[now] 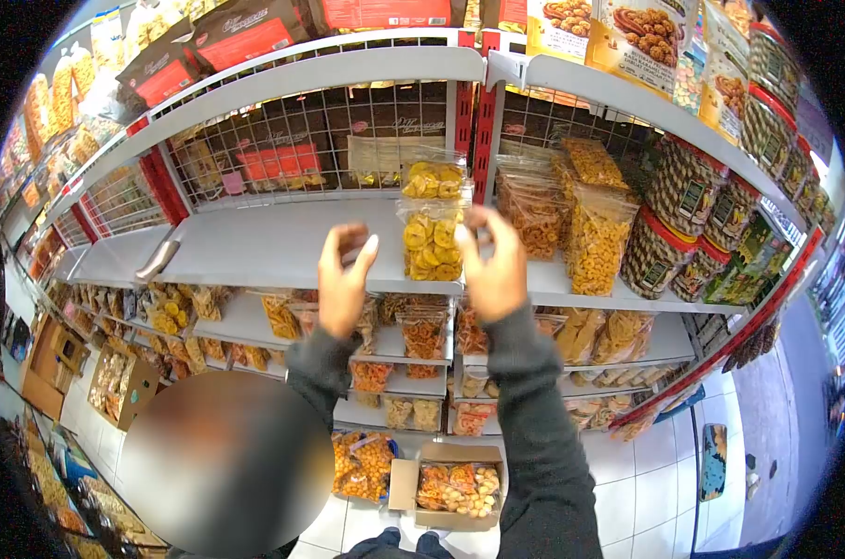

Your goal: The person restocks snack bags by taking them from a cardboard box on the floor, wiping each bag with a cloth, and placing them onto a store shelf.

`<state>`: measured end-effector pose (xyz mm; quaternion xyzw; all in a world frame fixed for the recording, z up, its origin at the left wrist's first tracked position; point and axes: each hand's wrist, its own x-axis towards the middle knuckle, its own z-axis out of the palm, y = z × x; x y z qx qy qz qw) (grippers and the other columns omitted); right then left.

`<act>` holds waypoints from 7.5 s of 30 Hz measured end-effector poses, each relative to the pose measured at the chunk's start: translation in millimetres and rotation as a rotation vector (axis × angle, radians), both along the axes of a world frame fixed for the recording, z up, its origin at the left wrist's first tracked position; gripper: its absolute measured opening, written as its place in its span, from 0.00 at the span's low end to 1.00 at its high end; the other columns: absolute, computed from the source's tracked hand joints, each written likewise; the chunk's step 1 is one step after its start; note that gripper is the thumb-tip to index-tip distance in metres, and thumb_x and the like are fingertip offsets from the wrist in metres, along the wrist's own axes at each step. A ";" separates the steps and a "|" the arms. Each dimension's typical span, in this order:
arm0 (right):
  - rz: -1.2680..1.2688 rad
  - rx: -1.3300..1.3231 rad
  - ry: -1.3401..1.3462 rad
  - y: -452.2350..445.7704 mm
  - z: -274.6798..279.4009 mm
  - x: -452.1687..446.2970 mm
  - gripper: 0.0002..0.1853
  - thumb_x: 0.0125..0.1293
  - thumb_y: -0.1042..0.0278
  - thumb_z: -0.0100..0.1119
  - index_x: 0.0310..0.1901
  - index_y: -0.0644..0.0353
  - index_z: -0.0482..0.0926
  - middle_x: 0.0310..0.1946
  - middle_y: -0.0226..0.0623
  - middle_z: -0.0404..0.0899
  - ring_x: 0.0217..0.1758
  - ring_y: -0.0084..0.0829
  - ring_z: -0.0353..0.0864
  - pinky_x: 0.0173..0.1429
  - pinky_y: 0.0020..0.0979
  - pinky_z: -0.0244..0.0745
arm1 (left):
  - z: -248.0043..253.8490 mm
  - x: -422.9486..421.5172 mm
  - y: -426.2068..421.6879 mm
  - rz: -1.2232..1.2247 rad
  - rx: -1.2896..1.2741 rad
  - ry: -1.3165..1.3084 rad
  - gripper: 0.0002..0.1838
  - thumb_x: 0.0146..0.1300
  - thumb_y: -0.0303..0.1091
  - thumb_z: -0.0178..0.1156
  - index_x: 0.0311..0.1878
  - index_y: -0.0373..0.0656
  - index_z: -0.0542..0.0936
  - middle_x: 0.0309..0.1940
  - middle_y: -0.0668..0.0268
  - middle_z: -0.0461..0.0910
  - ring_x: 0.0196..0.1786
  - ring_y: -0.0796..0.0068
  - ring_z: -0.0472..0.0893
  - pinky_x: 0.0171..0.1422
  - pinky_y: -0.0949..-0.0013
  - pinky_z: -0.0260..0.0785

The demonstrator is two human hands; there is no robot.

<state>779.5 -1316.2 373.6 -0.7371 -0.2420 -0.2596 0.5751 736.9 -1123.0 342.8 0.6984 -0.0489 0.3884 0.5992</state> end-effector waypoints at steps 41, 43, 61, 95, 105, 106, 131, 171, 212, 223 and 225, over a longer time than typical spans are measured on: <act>1.532 -0.559 1.050 600.6 -282.4 -578.2 0.12 0.67 0.65 0.56 0.48 0.61 0.78 0.34 0.34 0.82 0.34 0.21 0.78 0.36 0.22 0.70 | 30.3 -709.8 395.7 0.120 0.346 -0.042 0.13 0.68 0.39 0.52 0.45 0.40 0.76 0.44 0.54 0.78 0.46 0.57 0.78 0.51 0.54 0.67; 1.563 -0.584 1.044 649.3 -294.1 -589.8 0.12 0.67 0.65 0.56 0.48 0.61 0.78 0.34 0.34 0.82 0.35 0.22 0.78 0.37 0.22 0.70 | 19.9 -701.6 432.0 0.257 0.413 -0.206 0.15 0.69 0.42 0.52 0.48 0.41 0.77 0.45 0.57 0.77 0.43 0.61 0.77 0.48 0.54 0.66; 1.765 -0.602 0.901 1094.9 -275.0 -657.6 0.10 0.66 0.69 0.56 0.46 0.64 0.77 0.31 0.34 0.81 0.35 0.22 0.79 0.40 0.25 0.74 | 33.7 -772.8 805.9 -0.537 -0.467 -0.321 0.23 0.69 0.24 0.49 0.60 0.13 0.61 0.58 0.25 0.62 0.56 0.40 0.75 0.53 0.59 0.74; 0.918 -0.316 1.517 1623.8 -483.1 -706.9 0.13 0.64 0.73 0.58 0.49 0.64 0.73 0.31 0.39 0.79 0.27 0.27 0.80 0.28 0.28 0.74 | -338.1 -814.6 1580.3 0.298 -0.618 0.836 0.10 0.59 0.26 0.61 0.43 0.37 0.73 0.40 0.62 0.77 0.40 0.75 0.79 0.45 0.72 0.72; 0.409 -0.467 1.504 1707.5 -572.2 -699.2 0.33 0.57 0.67 0.68 0.61 0.60 0.62 0.49 0.51 0.75 0.43 0.41 0.80 0.46 0.36 0.76 | -475.2 -733.2 1638.5 0.334 0.428 1.402 0.30 0.55 0.39 0.63 0.57 0.33 0.66 0.47 0.43 0.75 0.49 0.46 0.77 0.50 0.52 0.72; 0.397 -0.522 1.494 1709.8 -552.0 -696.7 0.36 0.54 0.62 0.70 0.62 0.59 0.62 0.47 0.49 0.77 0.45 0.42 0.79 0.49 0.36 0.75 | -472.9 -725.3 1637.6 0.320 0.475 1.477 0.31 0.55 0.41 0.62 0.58 0.33 0.66 0.47 0.43 0.75 0.49 0.46 0.77 0.50 0.52 0.72; 0.045 -0.111 1.181 1738.5 -551.8 -748.1 0.38 0.55 0.64 0.69 0.63 0.63 0.59 0.50 0.45 0.73 0.52 0.38 0.73 0.53 0.36 0.71 | -456.4 -707.0 1716.8 -0.004 0.743 0.972 0.16 0.68 0.40 0.47 0.44 0.35 0.75 0.37 0.43 0.78 0.38 0.39 0.79 0.43 0.50 0.73; 0.426 1.000 0.778 1564.7 -293.6 -812.0 0.40 0.68 0.43 0.49 0.70 0.62 0.49 0.66 0.45 0.62 0.67 0.39 0.66 0.67 0.38 0.64 | -207.2 -713.2 1534.7 -0.762 0.231 0.664 0.29 0.56 0.43 0.70 0.52 0.33 0.69 0.46 0.55 0.78 0.48 0.69 0.80 0.52 0.66 0.72; -0.350 0.693 0.770 954.4 -256.7 -787.6 0.30 0.69 0.54 0.52 0.68 0.58 0.59 0.55 0.44 0.71 0.59 0.32 0.69 0.58 0.36 0.68 | -201.5 -597.7 929.1 -1.778 -0.476 1.071 0.37 0.51 0.19 0.66 0.65 0.35 0.61 0.57 0.58 0.73 0.60 0.67 0.74 0.64 0.64 0.68; -0.013 0.481 0.808 830.5 -196.2 -454.2 0.26 0.69 0.50 0.51 0.59 0.63 0.68 0.49 0.42 0.77 0.50 0.33 0.77 0.47 0.33 0.75 | -199.7 -505.1 911.7 -1.338 -0.633 0.881 0.35 0.51 0.22 0.67 0.63 0.34 0.64 0.56 0.59 0.74 0.57 0.68 0.76 0.63 0.66 0.68; 0.024 0.535 0.814 826.1 -173.0 -360.3 0.29 0.67 0.47 0.53 0.58 0.64 0.68 0.48 0.45 0.76 0.50 0.36 0.77 0.49 0.37 0.76 | -196.0 -500.6 909.0 -1.234 -0.665 0.829 0.34 0.52 0.22 0.67 0.62 0.34 0.63 0.56 0.59 0.74 0.57 0.69 0.76 0.62 0.67 0.68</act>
